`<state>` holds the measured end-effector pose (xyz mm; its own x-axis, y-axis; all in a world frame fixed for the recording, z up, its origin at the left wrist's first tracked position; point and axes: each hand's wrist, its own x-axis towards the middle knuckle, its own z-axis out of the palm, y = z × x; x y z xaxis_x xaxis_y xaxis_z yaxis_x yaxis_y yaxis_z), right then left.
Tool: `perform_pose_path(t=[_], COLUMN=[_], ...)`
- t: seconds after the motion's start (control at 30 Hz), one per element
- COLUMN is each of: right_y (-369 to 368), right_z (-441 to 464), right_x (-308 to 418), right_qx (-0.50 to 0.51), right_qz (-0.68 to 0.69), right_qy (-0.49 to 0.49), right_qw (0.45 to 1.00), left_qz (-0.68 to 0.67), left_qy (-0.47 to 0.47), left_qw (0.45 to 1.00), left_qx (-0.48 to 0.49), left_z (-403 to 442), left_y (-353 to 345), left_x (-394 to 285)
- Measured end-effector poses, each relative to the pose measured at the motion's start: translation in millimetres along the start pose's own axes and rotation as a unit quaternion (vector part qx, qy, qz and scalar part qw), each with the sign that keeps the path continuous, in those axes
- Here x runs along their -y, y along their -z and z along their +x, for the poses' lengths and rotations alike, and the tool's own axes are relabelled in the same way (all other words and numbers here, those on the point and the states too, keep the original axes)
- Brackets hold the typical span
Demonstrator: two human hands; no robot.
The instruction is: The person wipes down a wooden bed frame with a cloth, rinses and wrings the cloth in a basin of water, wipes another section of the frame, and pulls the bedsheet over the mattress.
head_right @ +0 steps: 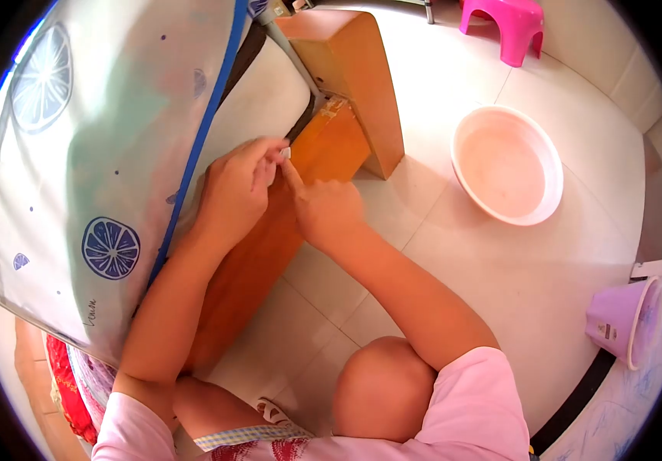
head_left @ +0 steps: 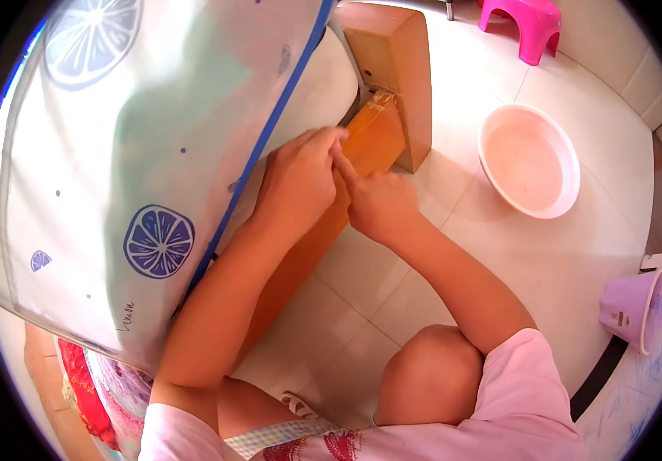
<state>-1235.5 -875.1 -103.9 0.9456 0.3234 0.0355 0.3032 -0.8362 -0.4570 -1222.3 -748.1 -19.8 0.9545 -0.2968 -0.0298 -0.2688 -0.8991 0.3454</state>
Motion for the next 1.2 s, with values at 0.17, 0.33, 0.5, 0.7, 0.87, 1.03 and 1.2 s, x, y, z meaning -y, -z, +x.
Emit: perform_pose_path(t=[0.17, 0.33, 0.5, 0.7, 0.87, 1.03, 1.2], right_y=[1.0, -0.3, -6.5, -6.8, 22.6, 25.3, 3.2], right_z=[-1.5, -5.8, -2.7, 14.1, 9.7, -8.2, -2.1], right_x=[-10.6, -12.8, -10.0, -5.1, 3.9, -0.7, 5.5], right_qx=[-0.014, -0.014, -0.056, -0.079, -0.037, -0.014, -0.014], right_qz=[0.039, 0.080, 0.012, -0.028, 0.009, 0.077, 0.000], right_qy=[0.023, 0.048, 0.065, 0.078, 0.044, 0.064, 0.064], right_qw=[0.999, 0.996, 0.996, 0.993, 0.998, 0.995, 0.998], left_qz=[0.195, 0.329, 0.372, 0.376, 0.337, 0.234, 0.256], left_qy=[-0.170, -0.236, -0.357, -0.325, -0.321, -0.180, -0.188], left_qw=[0.966, 0.911, 0.857, 0.868, 0.885, 0.955, 0.947], left_qx=[0.008, 0.071, 0.002, -0.011, 0.002, 0.029, 0.054], left_z=[43.7, 37.6, 48.3, 41.1, 42.1, 41.8, 43.8], left_y=[4.5, 3.8, 6.7, 4.2, 7.7, 7.5, 11.4], left_x=[4.9, 8.6, 32.5, 32.3, 29.4, 15.0, 21.4])
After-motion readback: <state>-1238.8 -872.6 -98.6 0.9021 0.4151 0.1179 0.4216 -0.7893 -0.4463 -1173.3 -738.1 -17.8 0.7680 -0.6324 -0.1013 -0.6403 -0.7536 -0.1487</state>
